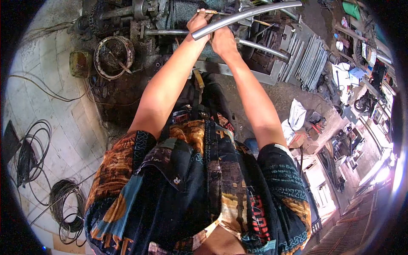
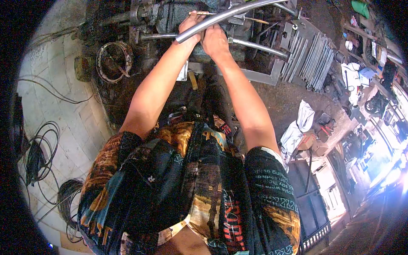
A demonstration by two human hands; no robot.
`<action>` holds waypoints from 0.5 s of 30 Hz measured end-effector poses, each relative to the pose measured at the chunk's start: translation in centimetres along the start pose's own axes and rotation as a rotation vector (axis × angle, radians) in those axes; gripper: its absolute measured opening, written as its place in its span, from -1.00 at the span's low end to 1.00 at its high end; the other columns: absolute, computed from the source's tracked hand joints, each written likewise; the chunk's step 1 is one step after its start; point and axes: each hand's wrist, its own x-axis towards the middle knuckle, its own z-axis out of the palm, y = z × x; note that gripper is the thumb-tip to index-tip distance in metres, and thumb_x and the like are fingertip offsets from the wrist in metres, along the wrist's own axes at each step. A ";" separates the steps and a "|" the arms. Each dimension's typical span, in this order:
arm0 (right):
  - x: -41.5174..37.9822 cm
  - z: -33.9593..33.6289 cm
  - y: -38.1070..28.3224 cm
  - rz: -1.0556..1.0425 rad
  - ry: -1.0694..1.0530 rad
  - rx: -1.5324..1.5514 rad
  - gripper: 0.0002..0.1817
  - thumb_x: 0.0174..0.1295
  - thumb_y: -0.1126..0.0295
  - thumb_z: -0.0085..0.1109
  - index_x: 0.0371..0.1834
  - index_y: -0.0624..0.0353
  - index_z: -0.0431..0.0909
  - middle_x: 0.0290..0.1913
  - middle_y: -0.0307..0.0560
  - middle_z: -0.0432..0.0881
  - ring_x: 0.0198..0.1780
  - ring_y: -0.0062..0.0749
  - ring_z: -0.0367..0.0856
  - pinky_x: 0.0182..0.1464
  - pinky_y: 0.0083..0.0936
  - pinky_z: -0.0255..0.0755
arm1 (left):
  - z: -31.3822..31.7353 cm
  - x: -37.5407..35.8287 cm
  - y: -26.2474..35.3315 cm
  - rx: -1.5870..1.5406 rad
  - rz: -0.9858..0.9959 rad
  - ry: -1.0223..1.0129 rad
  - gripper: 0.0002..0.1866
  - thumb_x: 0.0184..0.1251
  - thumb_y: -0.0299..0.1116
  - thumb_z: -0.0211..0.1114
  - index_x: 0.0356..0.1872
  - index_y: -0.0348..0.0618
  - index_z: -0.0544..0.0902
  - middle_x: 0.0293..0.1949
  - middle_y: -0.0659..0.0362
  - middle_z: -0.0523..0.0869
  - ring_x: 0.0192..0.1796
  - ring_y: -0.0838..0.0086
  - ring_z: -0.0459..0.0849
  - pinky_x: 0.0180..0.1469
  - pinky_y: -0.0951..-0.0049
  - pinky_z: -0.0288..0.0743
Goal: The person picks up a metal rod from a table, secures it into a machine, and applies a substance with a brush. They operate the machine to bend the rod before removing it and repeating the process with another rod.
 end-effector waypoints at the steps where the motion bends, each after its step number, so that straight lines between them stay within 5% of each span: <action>1: -0.2 -0.2 -0.3 -0.001 0.002 -0.001 -0.37 0.24 0.37 0.03 0.37 0.43 0.20 0.11 0.46 0.49 0.07 0.33 0.54 0.16 -0.09 0.47 | 0.0 -0.1 0.0 -0.012 -0.007 0.011 -0.77 0.50 -0.37 0.08 -0.01 -0.34 0.45 -0.05 -0.06 0.59 0.05 0.18 0.59 0.22 0.14 0.50; 3: -0.4 -0.1 -0.8 0.014 0.259 0.118 -0.24 0.23 0.34 0.09 0.47 0.34 0.04 0.03 0.56 0.49 0.04 0.37 0.54 0.08 -0.02 0.49 | -0.1 0.2 0.0 0.001 -0.002 0.003 -0.77 0.51 -0.36 0.07 -0.01 -0.34 0.44 -0.05 -0.06 0.59 0.07 0.17 0.59 0.23 0.14 0.50; 12: -0.2 0.2 -0.6 -0.047 0.155 0.083 -0.25 0.20 0.44 0.07 0.48 0.33 0.03 0.10 0.60 0.43 0.08 0.40 0.50 0.15 -0.04 0.45 | -0.5 0.7 0.0 -0.011 0.014 -0.009 -0.78 0.53 -0.37 0.02 -0.01 -0.35 0.40 -0.08 -0.11 0.59 0.01 0.12 0.63 0.20 0.05 0.55; 15: -0.6 -0.1 -0.8 -0.047 0.040 -0.047 -0.31 0.23 0.42 0.03 0.43 0.41 0.09 0.20 0.46 0.35 0.15 0.29 0.48 0.21 -0.13 0.43 | -0.2 0.1 0.2 -0.040 -0.003 0.015 -0.78 0.53 -0.39 0.02 0.01 -0.35 0.39 -0.04 -0.11 0.58 0.02 0.12 0.62 0.21 0.04 0.54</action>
